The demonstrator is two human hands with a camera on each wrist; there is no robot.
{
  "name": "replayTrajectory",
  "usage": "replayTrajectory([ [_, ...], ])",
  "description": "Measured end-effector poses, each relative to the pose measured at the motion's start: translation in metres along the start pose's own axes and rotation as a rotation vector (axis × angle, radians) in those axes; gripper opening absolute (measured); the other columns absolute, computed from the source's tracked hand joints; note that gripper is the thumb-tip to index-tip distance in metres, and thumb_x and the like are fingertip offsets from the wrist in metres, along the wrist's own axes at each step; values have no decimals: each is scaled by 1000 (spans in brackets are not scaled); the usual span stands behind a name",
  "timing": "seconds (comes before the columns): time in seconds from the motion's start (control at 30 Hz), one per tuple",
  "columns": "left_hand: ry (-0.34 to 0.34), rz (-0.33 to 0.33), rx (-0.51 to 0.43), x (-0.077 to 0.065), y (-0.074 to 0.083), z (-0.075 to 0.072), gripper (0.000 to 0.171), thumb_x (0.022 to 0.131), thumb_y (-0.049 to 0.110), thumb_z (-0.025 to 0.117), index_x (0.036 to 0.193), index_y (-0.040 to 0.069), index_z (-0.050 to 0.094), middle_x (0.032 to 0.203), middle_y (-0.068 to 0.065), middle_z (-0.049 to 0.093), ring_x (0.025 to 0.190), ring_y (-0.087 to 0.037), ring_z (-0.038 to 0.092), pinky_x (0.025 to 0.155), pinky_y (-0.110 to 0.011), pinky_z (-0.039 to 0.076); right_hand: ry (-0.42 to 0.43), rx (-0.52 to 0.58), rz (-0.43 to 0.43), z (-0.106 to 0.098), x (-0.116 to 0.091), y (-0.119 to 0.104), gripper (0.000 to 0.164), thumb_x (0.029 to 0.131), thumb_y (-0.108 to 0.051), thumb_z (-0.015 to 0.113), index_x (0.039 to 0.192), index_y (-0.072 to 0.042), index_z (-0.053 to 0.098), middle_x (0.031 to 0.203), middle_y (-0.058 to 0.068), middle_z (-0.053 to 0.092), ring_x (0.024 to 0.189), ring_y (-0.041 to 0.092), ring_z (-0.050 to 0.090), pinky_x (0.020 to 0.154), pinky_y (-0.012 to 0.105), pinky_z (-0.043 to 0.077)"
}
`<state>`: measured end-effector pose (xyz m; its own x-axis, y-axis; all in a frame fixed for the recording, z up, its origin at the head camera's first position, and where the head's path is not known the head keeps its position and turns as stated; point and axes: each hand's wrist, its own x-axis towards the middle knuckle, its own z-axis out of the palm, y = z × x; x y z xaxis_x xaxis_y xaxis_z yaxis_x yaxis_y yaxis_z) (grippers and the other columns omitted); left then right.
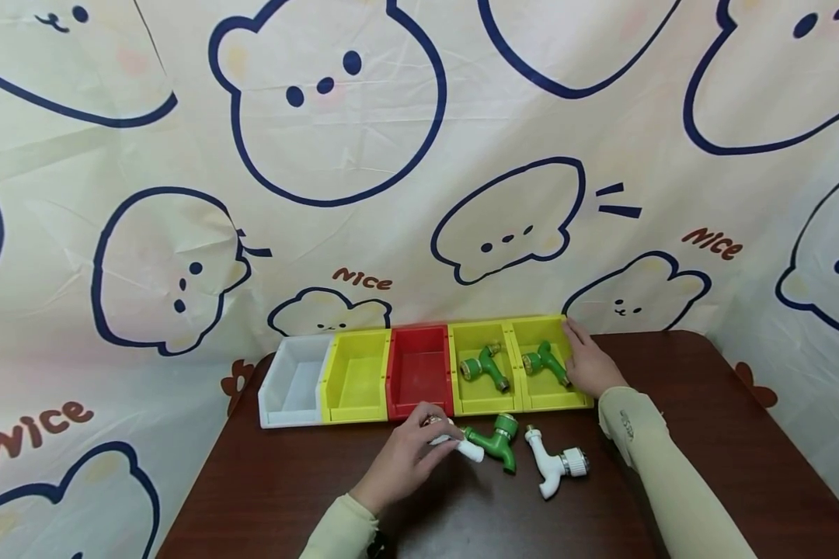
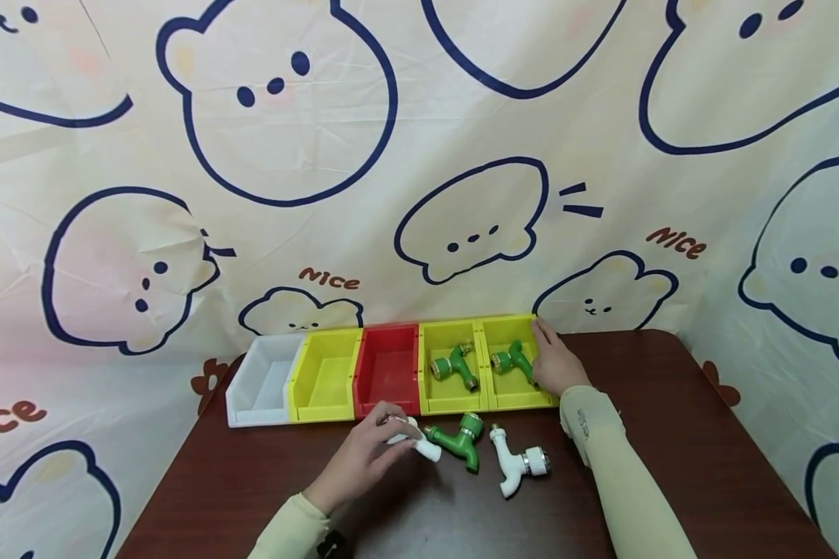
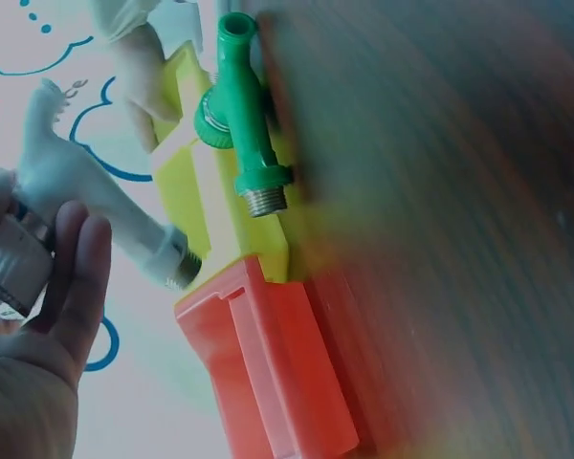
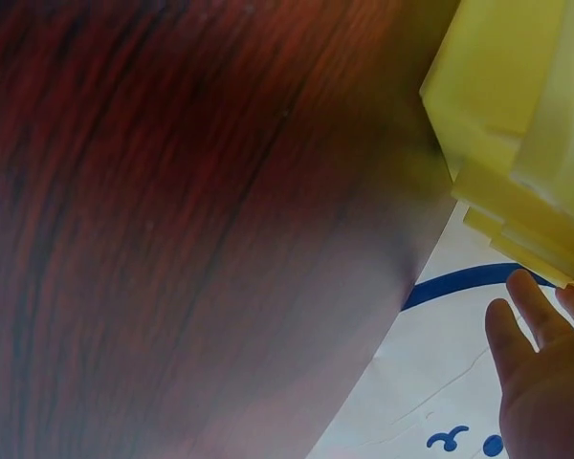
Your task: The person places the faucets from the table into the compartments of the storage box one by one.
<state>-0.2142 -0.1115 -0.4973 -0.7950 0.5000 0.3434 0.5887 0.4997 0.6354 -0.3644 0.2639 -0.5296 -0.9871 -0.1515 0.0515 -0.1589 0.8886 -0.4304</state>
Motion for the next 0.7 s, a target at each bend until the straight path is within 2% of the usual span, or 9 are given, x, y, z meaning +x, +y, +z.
replayTrajectory([
  [0.13,-24,-29,-82,0,0,-1,23,94,16,78,114,27,74,122,5,57,108,-11,57,88,-25,59,0,3,6,1,-1,0,68,103,-5,42,165,-1,15,173,18,8,152,47,28,112,63,41],
  [0.23,-32,-28,-103,0,-2,-2,32,90,9,80,116,25,72,126,2,59,111,-14,58,87,-23,59,-3,4,11,2,0,1,69,103,-5,42,165,-2,14,174,17,8,152,47,27,113,63,40],
  [0.37,-21,-15,-51,1,-1,-3,33,90,11,81,118,26,69,120,4,64,104,-10,62,88,-24,59,-5,2,15,2,3,2,69,103,-6,41,166,-3,12,174,17,7,152,47,28,114,63,39],
  [0.53,11,-54,-4,3,1,-7,36,90,20,82,119,25,63,116,9,65,98,-7,61,87,-25,59,-2,13,21,1,3,3,70,103,-6,42,166,-4,13,174,17,8,152,47,28,114,63,39],
  [0.7,97,-64,3,3,3,-10,41,89,17,83,120,21,57,119,6,66,101,-8,62,88,-28,60,-2,18,20,2,3,3,70,103,-6,43,166,-4,13,174,17,7,153,47,27,114,63,39],
])
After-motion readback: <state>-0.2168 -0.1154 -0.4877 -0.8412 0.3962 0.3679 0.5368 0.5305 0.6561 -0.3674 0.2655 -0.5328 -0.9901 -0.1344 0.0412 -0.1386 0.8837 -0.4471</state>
